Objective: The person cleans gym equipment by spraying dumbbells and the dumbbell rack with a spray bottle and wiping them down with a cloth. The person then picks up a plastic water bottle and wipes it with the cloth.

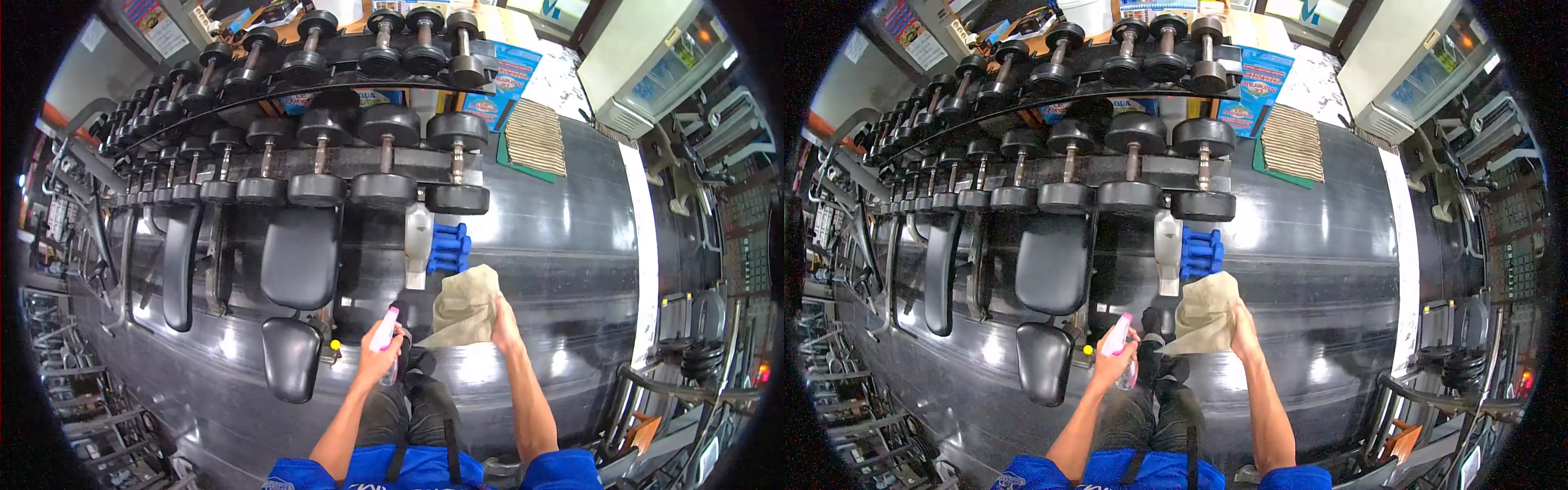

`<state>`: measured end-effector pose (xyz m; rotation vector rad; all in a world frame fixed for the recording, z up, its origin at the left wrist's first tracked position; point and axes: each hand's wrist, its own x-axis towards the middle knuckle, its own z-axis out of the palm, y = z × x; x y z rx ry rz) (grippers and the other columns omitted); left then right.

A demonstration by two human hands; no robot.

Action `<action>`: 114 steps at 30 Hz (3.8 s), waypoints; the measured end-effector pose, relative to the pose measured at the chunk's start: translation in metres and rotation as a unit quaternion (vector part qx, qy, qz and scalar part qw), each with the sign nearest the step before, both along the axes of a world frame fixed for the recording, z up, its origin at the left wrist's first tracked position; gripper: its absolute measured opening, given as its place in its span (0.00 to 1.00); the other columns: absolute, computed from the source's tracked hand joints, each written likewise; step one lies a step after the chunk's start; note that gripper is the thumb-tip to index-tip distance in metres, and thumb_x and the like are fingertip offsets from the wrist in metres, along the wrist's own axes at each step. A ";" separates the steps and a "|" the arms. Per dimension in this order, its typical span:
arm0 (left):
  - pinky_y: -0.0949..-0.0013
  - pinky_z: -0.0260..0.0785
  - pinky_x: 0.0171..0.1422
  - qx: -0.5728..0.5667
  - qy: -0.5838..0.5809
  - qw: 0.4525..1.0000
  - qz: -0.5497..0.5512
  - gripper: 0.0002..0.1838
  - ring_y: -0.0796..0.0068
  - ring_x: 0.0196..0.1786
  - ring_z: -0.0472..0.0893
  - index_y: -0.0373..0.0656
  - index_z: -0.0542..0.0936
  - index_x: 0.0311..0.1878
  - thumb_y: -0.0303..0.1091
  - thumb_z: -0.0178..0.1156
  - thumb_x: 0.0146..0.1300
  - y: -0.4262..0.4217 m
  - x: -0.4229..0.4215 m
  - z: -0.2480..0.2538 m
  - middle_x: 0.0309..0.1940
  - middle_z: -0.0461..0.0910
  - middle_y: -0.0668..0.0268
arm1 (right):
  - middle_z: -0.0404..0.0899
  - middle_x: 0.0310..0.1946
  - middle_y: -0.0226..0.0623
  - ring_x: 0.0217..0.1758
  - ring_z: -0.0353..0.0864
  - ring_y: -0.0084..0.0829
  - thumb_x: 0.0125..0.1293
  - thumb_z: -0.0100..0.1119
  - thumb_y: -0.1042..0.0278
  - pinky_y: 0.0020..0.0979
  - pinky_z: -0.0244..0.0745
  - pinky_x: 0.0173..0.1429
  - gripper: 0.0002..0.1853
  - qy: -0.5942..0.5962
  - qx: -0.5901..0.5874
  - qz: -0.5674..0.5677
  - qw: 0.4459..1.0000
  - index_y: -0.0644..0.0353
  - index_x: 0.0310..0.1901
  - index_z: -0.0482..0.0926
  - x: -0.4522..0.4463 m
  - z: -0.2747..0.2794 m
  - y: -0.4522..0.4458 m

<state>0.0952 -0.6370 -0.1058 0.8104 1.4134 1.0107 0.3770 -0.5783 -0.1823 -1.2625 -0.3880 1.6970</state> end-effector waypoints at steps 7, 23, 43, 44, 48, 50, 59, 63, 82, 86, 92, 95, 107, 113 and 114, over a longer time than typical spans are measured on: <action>0.76 0.66 0.26 0.074 0.203 0.975 -0.054 0.04 0.87 0.23 0.72 0.42 0.78 0.41 0.26 0.61 0.64 0.018 -0.020 -0.050 0.22 0.73 0.73 | 0.81 0.47 0.38 0.47 0.82 0.29 0.62 0.66 0.70 0.33 0.78 0.50 0.22 -0.016 -0.103 0.005 0.995 0.65 0.56 0.73 0.003 0.008 -0.067; 0.69 0.67 0.31 0.116 0.254 0.955 -0.100 0.06 0.77 0.25 0.75 0.40 0.79 0.40 0.25 0.59 0.60 0.171 -0.030 -0.186 0.22 0.76 0.62 | 0.80 0.46 0.39 0.50 0.79 0.28 0.68 0.60 0.62 0.29 0.74 0.56 0.19 -0.122 -0.071 -0.113 0.983 0.66 0.54 0.76 -0.021 -0.129 0.031; 0.72 0.74 0.42 0.007 0.198 0.966 -0.165 0.07 0.79 0.35 0.83 0.36 0.79 0.42 0.23 0.61 0.61 0.103 -0.066 -0.249 0.30 0.83 0.62 | 0.53 0.75 0.47 0.77 0.50 0.57 0.53 0.55 0.86 0.50 0.55 0.77 0.41 -0.711 0.324 0.187 0.596 0.41 0.70 0.66 -0.168 -0.288 0.200; 0.72 0.74 0.42 0.008 0.190 0.969 -0.160 0.07 0.78 0.35 0.83 0.36 0.79 0.42 0.23 0.61 0.61 0.099 -0.067 -0.253 0.30 0.83 0.62 | 0.54 0.75 0.45 0.77 0.52 0.56 0.53 0.55 0.86 0.48 0.58 0.76 0.41 -0.705 0.345 0.213 0.581 0.40 0.69 0.67 -0.158 -0.297 0.190; 0.72 0.74 0.43 0.013 0.186 0.967 -0.175 0.07 0.77 0.35 0.83 0.37 0.79 0.43 0.23 0.61 0.61 0.094 -0.059 -0.259 0.30 0.83 0.63 | 0.62 0.72 0.40 0.73 0.64 0.49 0.55 0.56 0.83 0.41 0.73 0.66 0.37 -0.674 0.332 0.291 0.592 0.38 0.67 0.70 -0.130 -0.327 0.140; 0.68 0.74 0.40 0.013 0.189 0.968 -0.166 0.08 0.67 0.33 0.84 0.38 0.79 0.43 0.24 0.61 0.60 0.096 -0.053 -0.258 0.31 0.82 0.58 | 0.65 0.70 0.37 0.71 0.67 0.48 0.59 0.54 0.83 0.44 0.76 0.62 0.34 -0.634 0.310 0.274 0.654 0.39 0.67 0.70 -0.128 -0.331 0.123; 0.62 0.74 0.39 0.001 0.167 0.973 -0.158 0.08 0.56 0.34 0.84 0.38 0.79 0.42 0.25 0.61 0.59 0.088 -0.045 -0.240 0.31 0.81 0.55 | 0.67 0.66 0.58 0.69 0.68 0.51 0.64 0.53 0.77 0.41 0.63 0.71 0.24 -0.503 0.225 -0.088 0.830 0.66 0.64 0.68 -0.187 -0.252 0.181; 0.61 0.74 0.40 0.015 0.162 0.975 -0.153 0.07 0.53 0.35 0.83 0.38 0.78 0.41 0.26 0.61 0.60 0.078 -0.048 -0.247 0.32 0.82 0.54 | 0.59 0.73 0.47 0.71 0.63 0.54 0.55 0.57 0.82 0.46 0.55 0.76 0.35 -0.695 0.313 0.141 0.631 0.50 0.68 0.69 -0.184 -0.253 0.218; 0.72 0.74 0.42 0.017 0.193 0.969 -0.153 0.07 0.79 0.36 0.83 0.36 0.79 0.42 0.22 0.61 0.60 0.074 -0.077 -0.248 0.31 0.83 0.63 | 0.71 0.65 0.45 0.67 0.70 0.39 0.74 0.48 0.63 0.36 0.66 0.67 0.24 -0.430 0.039 -0.152 0.889 0.66 0.67 0.66 -0.133 -0.351 0.115; 0.64 0.74 0.41 0.015 0.168 0.976 -0.138 0.08 0.60 0.36 0.84 0.37 0.78 0.43 0.25 0.61 0.61 0.074 -0.074 -0.252 0.33 0.83 0.56 | 0.75 0.61 0.43 0.63 0.73 0.34 0.74 0.49 0.61 0.33 0.66 0.65 0.24 -0.295 0.143 -0.115 0.938 0.65 0.67 0.66 -0.123 -0.303 0.222; 0.68 0.74 0.42 -0.005 0.165 0.975 -0.150 0.08 0.68 0.36 0.84 0.37 0.79 0.43 0.24 0.62 0.61 0.075 -0.069 -0.254 0.32 0.83 0.59 | 0.75 0.58 0.56 0.63 0.73 0.55 0.69 0.51 0.75 0.40 0.72 0.59 0.21 -0.481 0.206 0.019 0.852 0.63 0.64 0.69 -0.143 -0.301 0.206; 0.72 0.75 0.43 -0.006 0.164 0.973 -0.161 0.07 0.78 0.37 0.83 0.37 0.79 0.43 0.22 0.62 0.61 0.077 -0.069 -0.251 0.32 0.83 0.64 | 0.73 0.60 0.57 0.62 0.73 0.57 0.67 0.50 0.79 0.40 0.72 0.60 0.24 -0.553 0.210 0.063 0.804 0.61 0.65 0.68 -0.147 -0.330 0.155; 0.73 0.74 0.46 -0.008 0.176 0.970 -0.170 0.09 0.78 0.39 0.83 0.35 0.78 0.45 0.21 0.60 0.61 0.083 -0.085 -0.244 0.34 0.83 0.64 | 0.76 0.57 0.54 0.59 0.78 0.45 0.67 0.52 0.80 0.38 0.70 0.63 0.21 -0.339 0.041 -0.161 0.926 0.65 0.62 0.72 -0.197 -0.312 0.111; 0.73 0.74 0.46 -0.020 0.177 0.973 -0.149 0.09 0.78 0.39 0.83 0.35 0.78 0.44 0.20 0.60 0.60 0.073 -0.087 -0.240 0.34 0.83 0.64 | 0.68 0.65 0.43 0.70 0.66 0.45 0.59 0.56 0.79 0.40 0.58 0.75 0.27 -0.672 0.379 0.191 0.607 0.57 0.63 0.72 -0.200 -0.258 0.214; 0.73 0.74 0.45 -0.019 0.178 0.973 -0.146 0.09 0.78 0.39 0.83 0.35 0.78 0.44 0.20 0.60 0.59 0.071 -0.087 -0.240 0.34 0.83 0.64 | 0.67 0.66 0.41 0.71 0.64 0.43 0.60 0.56 0.76 0.40 0.55 0.77 0.27 -0.716 0.387 0.250 0.524 0.56 0.64 0.72 -0.203 -0.260 0.229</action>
